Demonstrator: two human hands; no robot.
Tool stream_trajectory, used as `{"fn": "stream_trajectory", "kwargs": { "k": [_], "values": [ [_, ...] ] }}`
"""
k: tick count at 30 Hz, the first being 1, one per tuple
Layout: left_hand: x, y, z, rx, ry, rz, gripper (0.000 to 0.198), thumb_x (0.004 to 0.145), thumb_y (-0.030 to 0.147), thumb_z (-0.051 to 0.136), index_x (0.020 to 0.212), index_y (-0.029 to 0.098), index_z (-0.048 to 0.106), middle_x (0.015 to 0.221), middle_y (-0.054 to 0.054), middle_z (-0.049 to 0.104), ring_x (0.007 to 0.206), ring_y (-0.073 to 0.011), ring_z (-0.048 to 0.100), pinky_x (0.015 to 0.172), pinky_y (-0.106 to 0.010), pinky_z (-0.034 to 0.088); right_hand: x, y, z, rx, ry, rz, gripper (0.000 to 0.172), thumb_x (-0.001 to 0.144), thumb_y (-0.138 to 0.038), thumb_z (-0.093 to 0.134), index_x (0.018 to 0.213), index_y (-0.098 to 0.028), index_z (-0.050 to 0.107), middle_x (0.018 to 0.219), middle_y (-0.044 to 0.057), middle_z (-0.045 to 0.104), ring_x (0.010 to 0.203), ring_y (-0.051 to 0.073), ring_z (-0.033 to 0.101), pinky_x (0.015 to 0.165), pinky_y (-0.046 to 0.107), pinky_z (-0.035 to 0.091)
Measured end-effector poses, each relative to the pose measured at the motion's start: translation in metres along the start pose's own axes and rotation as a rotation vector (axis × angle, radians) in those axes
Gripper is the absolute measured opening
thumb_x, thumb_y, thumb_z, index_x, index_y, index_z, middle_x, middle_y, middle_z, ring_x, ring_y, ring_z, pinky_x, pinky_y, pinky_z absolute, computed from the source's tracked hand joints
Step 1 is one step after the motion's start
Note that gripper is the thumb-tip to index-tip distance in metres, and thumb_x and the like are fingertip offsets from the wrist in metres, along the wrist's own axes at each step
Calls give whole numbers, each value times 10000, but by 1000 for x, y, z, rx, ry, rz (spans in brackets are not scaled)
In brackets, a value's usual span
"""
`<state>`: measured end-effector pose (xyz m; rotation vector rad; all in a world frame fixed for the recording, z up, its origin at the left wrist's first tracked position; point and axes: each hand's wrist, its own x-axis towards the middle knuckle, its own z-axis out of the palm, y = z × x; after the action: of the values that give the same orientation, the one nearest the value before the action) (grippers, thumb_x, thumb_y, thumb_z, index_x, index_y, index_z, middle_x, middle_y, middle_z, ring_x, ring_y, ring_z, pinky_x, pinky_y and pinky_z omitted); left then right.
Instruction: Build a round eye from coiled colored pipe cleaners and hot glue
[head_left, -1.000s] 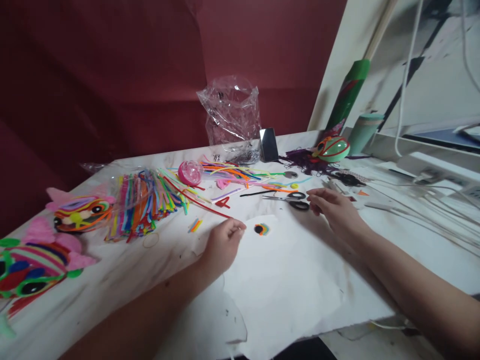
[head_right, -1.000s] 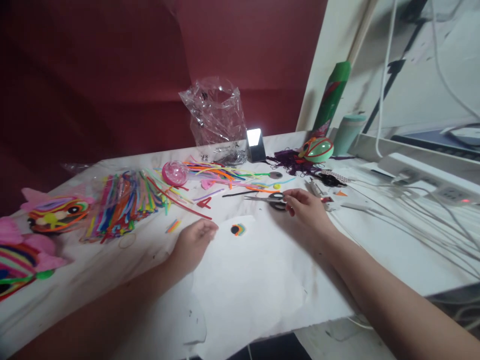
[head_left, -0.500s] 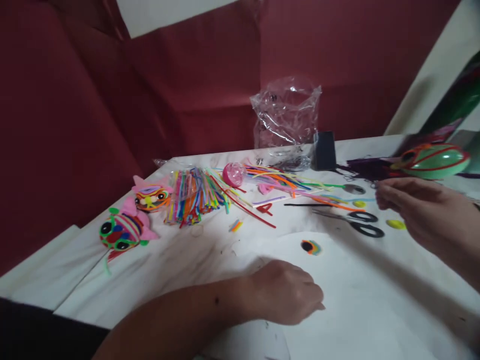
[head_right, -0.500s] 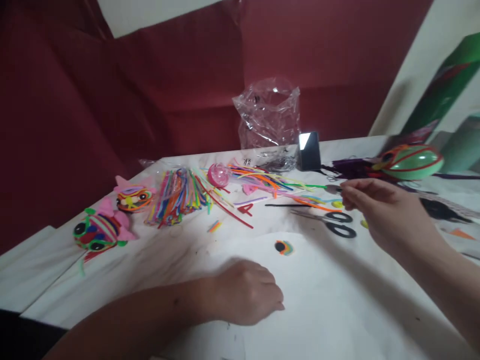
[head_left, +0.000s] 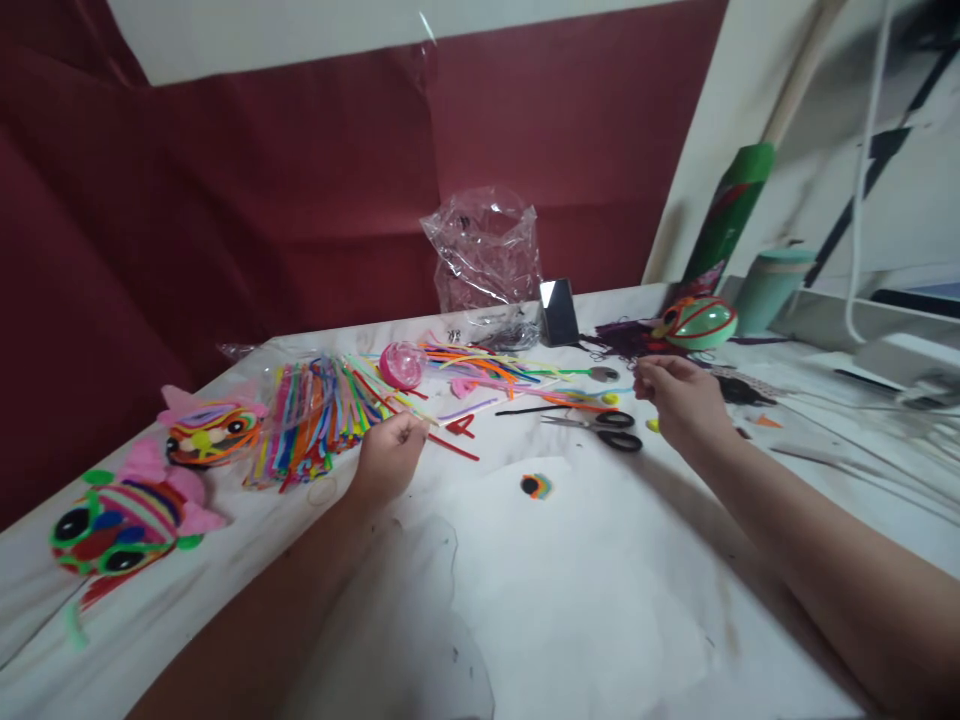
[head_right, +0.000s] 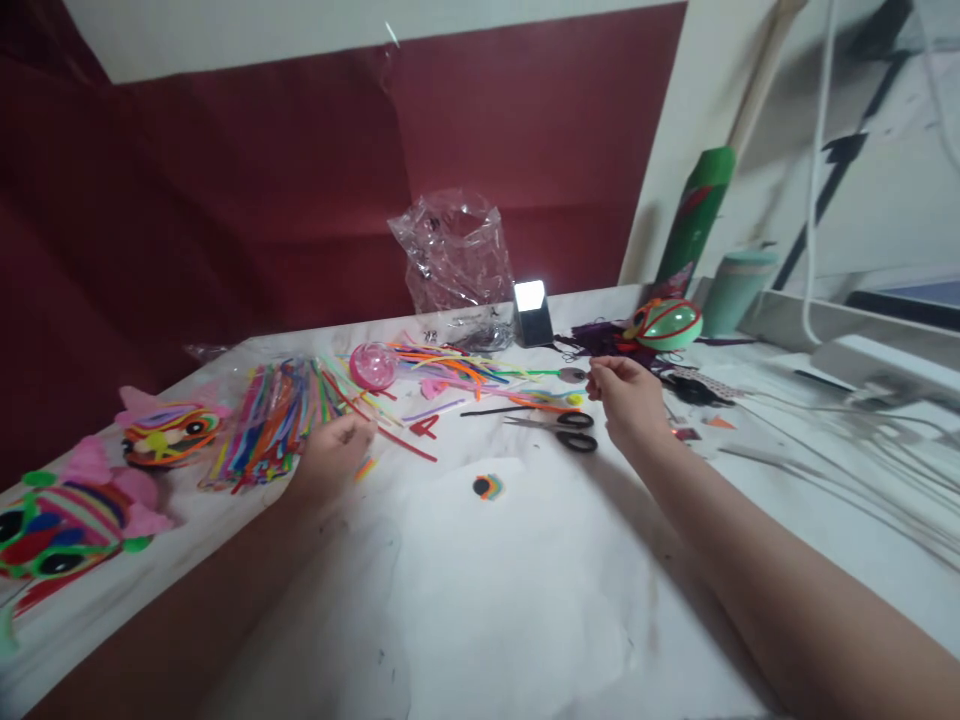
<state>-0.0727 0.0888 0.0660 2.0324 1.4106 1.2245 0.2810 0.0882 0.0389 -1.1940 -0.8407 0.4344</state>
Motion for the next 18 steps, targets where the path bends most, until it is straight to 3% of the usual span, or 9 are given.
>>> {"fn": "stream_trajectory", "kwargs": {
  "k": [9, 18],
  "values": [
    [-26, 10, 26, 175, -207, 271, 183, 750, 184, 434, 576, 176, 490, 554, 30, 496, 541, -107, 445, 531, -215, 324, -2, 6, 1, -5, 24, 42, 109, 632, -291, 653, 646, -215, 575, 532, -42, 526, 460, 99, 466, 438, 250, 403],
    [-38, 7, 37, 135, -191, 411, 152, 621, 58, 388, 543, 185, 417, 529, 39, 416, 499, -95, 401, 509, -209, 295, -4, 6, 6, -63, -11, 12, 124, 624, -315, 640, 660, -227, 561, 518, -28, 534, 468, 121, 470, 431, 266, 401]
  ]
}}
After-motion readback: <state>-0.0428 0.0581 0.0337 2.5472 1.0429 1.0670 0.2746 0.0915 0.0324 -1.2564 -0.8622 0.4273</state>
